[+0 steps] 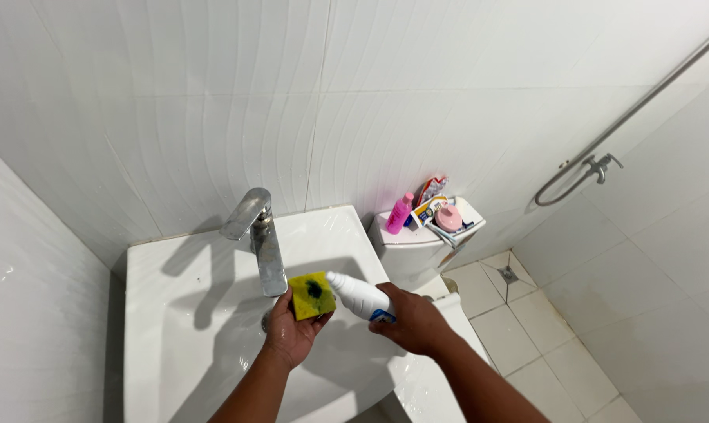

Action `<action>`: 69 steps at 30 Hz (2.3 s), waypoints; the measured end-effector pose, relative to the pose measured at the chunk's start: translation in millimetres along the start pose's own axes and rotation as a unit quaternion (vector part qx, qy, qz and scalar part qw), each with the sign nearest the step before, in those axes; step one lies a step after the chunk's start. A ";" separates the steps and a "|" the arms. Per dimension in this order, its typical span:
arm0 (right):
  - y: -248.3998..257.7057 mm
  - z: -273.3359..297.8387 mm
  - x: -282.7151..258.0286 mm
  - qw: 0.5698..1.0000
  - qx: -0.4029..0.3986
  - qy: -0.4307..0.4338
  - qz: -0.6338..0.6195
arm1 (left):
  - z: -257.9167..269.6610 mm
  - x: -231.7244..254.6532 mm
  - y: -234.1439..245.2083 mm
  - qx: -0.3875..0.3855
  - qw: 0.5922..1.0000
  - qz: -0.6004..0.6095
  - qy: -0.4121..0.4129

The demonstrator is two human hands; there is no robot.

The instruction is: The person scrubs the sink basin and faucet area with a sponge and blue cleaning liquid. They rinse their hands under the tap, apply more liquid to the sponge, and continue scrubbing the sink surfaces thoroughly.

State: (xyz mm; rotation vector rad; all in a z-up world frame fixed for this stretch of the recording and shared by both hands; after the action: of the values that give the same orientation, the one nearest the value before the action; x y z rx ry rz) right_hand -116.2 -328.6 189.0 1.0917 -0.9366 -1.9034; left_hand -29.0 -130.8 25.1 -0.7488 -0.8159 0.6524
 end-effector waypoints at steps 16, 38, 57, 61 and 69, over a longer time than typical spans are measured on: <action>-31.5 -160.0 -52.5 0.893 0.197 0.122 -0.385 | 3.9 30.8 31.2 0.138 0.986 -0.067 -0.067; -78.9 -83.3 54.2 0.677 -0.166 -0.100 -0.710 | -14.5 -45.4 -25.9 0.038 0.987 -0.150 -0.035; -75.7 -71.1 147.5 0.956 0.165 0.234 -0.068 | 5.1 -69.9 22.0 0.116 0.811 -0.571 -0.056; -82.0 -131.2 124.0 0.939 0.198 0.278 0.031 | 5.1 -62.9 16.6 0.094 0.800 -0.582 -0.110; -62.4 -171.5 110.5 0.967 0.094 0.233 0.038 | 20.6 -62.8 -29.8 0.046 0.702 -0.702 -0.112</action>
State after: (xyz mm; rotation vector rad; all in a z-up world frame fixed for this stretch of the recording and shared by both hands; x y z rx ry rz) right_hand -17.0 -433.6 31.9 1.5104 -0.8800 -1.4209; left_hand -72.3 -188.4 33.4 0.2031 -1.2843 -0.6386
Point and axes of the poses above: each hand's wrist, its own z-axis away from the middle knuckle, its own y-axis out of the back of the hand, x = y × z, the point moved 1 cm from there along -z, towards the middle knuckle, and after that the axes turned 8 degrees about -y, right-handed, at the moved point
